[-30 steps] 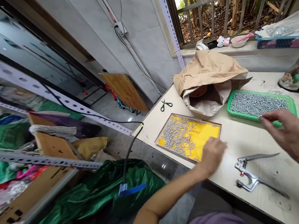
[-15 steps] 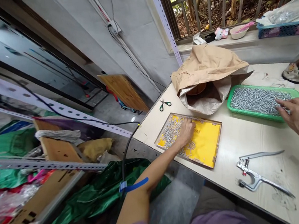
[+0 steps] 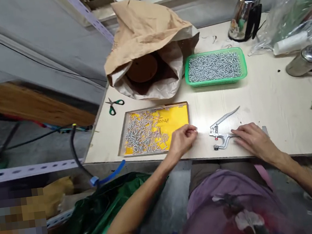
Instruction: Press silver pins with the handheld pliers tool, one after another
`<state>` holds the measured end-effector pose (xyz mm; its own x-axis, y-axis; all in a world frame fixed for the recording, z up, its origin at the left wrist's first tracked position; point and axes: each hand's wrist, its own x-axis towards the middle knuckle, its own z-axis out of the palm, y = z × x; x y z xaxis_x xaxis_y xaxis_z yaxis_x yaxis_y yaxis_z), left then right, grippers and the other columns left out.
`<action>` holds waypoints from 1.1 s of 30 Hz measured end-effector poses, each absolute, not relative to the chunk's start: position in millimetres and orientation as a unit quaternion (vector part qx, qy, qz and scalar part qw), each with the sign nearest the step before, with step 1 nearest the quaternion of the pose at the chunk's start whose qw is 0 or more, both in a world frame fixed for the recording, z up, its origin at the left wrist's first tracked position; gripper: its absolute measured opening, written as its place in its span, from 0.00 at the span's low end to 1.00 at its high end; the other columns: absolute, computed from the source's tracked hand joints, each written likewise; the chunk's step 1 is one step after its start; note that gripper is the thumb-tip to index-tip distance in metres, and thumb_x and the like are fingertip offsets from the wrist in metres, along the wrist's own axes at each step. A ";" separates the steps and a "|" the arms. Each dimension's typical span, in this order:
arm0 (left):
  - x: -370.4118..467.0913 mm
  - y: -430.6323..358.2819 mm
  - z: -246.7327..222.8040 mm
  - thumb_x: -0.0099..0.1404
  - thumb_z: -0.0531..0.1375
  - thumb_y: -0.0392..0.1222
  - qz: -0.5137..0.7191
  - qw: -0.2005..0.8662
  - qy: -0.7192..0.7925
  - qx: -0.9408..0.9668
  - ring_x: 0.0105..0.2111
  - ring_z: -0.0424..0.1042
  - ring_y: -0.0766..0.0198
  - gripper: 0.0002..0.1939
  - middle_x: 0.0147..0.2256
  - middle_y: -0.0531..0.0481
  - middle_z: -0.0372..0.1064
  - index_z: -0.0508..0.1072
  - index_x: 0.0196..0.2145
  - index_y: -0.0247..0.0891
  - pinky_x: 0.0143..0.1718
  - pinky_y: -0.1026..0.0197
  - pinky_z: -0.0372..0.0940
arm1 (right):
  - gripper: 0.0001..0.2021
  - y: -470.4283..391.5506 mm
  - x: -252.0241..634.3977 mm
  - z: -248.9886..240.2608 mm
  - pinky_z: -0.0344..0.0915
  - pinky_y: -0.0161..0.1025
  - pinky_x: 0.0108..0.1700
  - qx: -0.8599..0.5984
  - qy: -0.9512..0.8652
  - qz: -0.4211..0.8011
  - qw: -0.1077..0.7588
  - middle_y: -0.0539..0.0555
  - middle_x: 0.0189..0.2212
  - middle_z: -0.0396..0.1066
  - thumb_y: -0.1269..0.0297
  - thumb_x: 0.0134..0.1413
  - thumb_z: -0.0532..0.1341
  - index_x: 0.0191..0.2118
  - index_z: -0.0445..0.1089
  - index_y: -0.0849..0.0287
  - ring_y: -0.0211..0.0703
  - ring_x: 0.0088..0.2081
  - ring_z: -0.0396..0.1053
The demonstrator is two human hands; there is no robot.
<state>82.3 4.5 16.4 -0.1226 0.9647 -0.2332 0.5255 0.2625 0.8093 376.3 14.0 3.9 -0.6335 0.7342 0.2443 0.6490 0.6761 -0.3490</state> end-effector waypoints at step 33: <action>150.0 4.8 -0.1 0.58 0.62 0.37 0.077 0.568 0.693 0.438 0.13 0.57 0.74 0.10 0.12 0.59 0.58 0.70 0.20 0.34 0.17 0.70 0.52 | 0.15 -15.7 372.6 -27.8 0.63 0.43 0.44 -0.473 -0.850 0.059 0.225 0.58 0.39 0.73 0.69 0.64 0.53 0.50 0.73 0.58 0.48 0.43 0.66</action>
